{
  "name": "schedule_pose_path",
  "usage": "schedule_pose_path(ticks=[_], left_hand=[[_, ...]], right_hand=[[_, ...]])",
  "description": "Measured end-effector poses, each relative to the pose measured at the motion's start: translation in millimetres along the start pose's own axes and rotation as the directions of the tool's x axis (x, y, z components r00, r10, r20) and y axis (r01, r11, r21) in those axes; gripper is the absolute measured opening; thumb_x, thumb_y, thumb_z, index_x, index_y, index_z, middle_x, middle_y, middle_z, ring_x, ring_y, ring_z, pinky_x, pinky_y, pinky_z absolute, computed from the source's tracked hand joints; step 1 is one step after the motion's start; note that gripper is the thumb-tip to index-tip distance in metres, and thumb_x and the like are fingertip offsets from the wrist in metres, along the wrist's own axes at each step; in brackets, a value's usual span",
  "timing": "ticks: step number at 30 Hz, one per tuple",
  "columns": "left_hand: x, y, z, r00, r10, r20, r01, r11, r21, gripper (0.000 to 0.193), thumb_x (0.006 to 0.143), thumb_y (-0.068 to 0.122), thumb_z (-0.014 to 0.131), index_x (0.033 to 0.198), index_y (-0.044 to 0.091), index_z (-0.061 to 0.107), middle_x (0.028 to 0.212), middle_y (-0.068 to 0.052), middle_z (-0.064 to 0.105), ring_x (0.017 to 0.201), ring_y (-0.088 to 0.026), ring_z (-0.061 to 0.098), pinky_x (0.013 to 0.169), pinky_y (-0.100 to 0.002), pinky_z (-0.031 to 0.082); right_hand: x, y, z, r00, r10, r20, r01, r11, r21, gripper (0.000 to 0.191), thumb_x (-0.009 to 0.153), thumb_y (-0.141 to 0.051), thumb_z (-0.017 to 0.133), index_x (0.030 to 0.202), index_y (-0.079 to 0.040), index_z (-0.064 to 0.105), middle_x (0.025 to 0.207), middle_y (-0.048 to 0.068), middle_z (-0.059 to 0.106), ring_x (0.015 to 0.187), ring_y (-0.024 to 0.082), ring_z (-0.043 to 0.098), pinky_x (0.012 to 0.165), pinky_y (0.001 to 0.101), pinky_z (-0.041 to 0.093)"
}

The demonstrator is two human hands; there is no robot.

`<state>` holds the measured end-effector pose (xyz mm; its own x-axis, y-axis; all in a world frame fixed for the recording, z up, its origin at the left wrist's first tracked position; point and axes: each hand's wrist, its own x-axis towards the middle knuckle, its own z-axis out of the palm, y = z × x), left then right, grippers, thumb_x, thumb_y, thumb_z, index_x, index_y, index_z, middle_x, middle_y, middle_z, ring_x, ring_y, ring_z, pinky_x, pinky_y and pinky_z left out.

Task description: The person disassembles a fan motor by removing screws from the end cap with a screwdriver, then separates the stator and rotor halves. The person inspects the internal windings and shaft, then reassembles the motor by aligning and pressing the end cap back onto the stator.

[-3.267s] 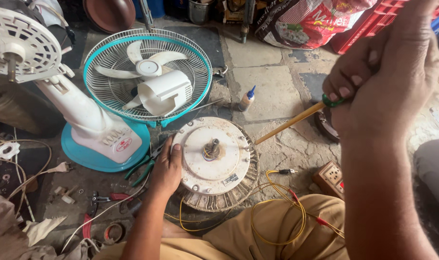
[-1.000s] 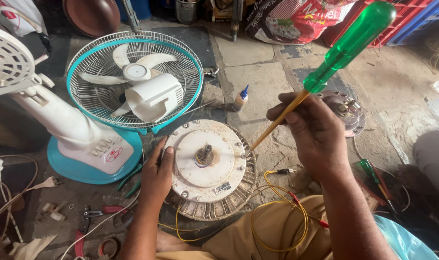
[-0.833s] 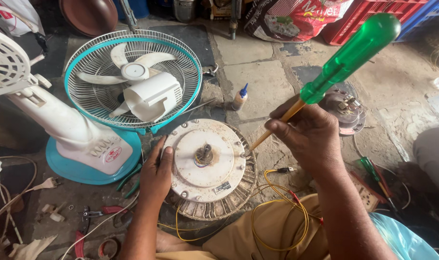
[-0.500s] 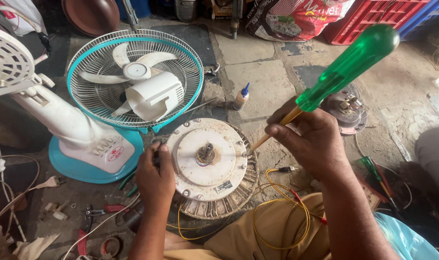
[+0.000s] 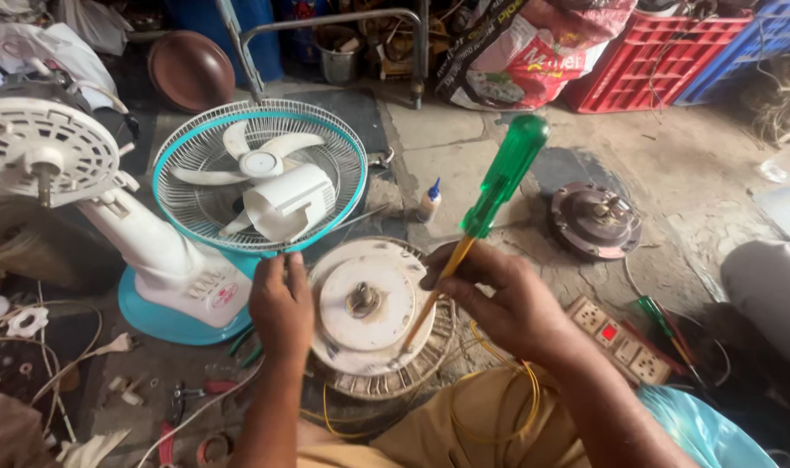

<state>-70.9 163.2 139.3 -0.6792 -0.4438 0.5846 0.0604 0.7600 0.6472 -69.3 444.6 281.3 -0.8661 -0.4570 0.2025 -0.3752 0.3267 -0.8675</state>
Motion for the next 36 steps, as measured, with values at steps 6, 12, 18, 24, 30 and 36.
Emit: schedule_pose_path(ticks=[6, 12, 18, 24, 30, 36], left_hand=[[-98.0, 60.6, -40.2, 0.961, 0.257, 0.101, -0.238, 0.955, -0.175, 0.034, 0.082, 0.004, 0.061, 0.116, 0.005, 0.062, 0.117, -0.016, 0.064, 0.113, -0.038, 0.060, 0.099, -0.050, 0.046], [-93.7, 62.0, -63.0, 0.933, 0.252, 0.255, -0.193, 0.952, -0.237, 0.059, 0.075, -0.003, 0.065, 0.133, -0.005, 0.055, 0.134, -0.025, 0.055, 0.126, -0.045, 0.051, 0.105, -0.050, 0.041], [-65.7, 20.1, -76.2, 0.756, 0.363, 0.545, -0.342, 0.929, -0.144, 0.031, 0.083, -0.003, 0.066, 0.111, 0.008, 0.071, 0.134, -0.010, 0.063, 0.124, -0.030, 0.061, 0.098, -0.040, 0.052], [-51.4, 16.2, -74.6, 0.724, 0.366, 0.585, -0.383, 0.918, -0.101, 0.024, 0.079, 0.008, 0.075, 0.102, 0.008, 0.068, 0.125, -0.007, 0.064, 0.115, -0.030, 0.064, 0.091, -0.042, 0.054], [-50.9, 12.3, -74.6, 0.737, 0.386, 0.555, -0.313, 0.922, -0.226, 0.031, 0.080, -0.003, 0.068, 0.105, 0.015, 0.074, 0.133, -0.006, 0.065, 0.112, -0.028, 0.067, 0.084, -0.037, 0.059], [-52.4, 10.9, -68.0, 0.771, 0.383, 0.508, -0.353, 0.922, -0.160, 0.022, 0.076, 0.012, 0.081, 0.092, 0.007, 0.066, 0.127, -0.011, 0.066, 0.112, -0.034, 0.066, 0.087, -0.042, 0.056]], right_hand=[[-10.3, -14.9, 21.8, 0.994, -0.112, 0.000, 0.111, 0.990, 0.082, 0.023, 0.099, -0.005, 0.064, 0.121, 0.000, 0.065, 0.106, 0.010, 0.080, 0.104, 0.018, 0.077, 0.091, 0.0335, 0.061], [-8.9, -26.5, 27.4, 0.973, -0.213, -0.086, 0.212, 0.977, -0.016, 0.026, 0.099, -0.004, 0.064, 0.124, 0.001, 0.063, 0.107, 0.012, 0.079, 0.104, 0.019, 0.078, 0.090, 0.0330, 0.061], [-36.0, 11.7, -16.0, 0.914, -0.123, -0.387, 0.151, 0.988, 0.044, 0.026, 0.103, -0.002, 0.057, 0.129, 0.000, 0.058, 0.116, 0.012, 0.074, 0.107, 0.019, 0.073, 0.085, 0.0297, 0.061], [-86.6, 111.7, -35.8, 0.666, 0.123, -0.736, 0.212, 0.915, 0.344, 0.020, 0.112, -0.006, 0.053, 0.132, -0.002, 0.055, 0.117, 0.012, 0.069, 0.102, 0.020, 0.069, 0.083, 0.0348, 0.061], [-107.9, 198.3, -58.1, 0.558, 0.480, -0.677, 0.160, 0.738, 0.655, 0.024, 0.111, -0.017, 0.054, 0.133, -0.006, 0.054, 0.111, 0.013, 0.068, 0.089, 0.022, 0.068, 0.075, 0.0385, 0.059], [-107.9, 224.3, -65.8, 0.572, 0.514, -0.639, 0.169, 0.689, 0.705, 0.027, 0.112, -0.019, 0.056, 0.136, -0.007, 0.052, 0.113, 0.013, 0.069, 0.087, 0.022, 0.068, 0.077, 0.0381, 0.059]])
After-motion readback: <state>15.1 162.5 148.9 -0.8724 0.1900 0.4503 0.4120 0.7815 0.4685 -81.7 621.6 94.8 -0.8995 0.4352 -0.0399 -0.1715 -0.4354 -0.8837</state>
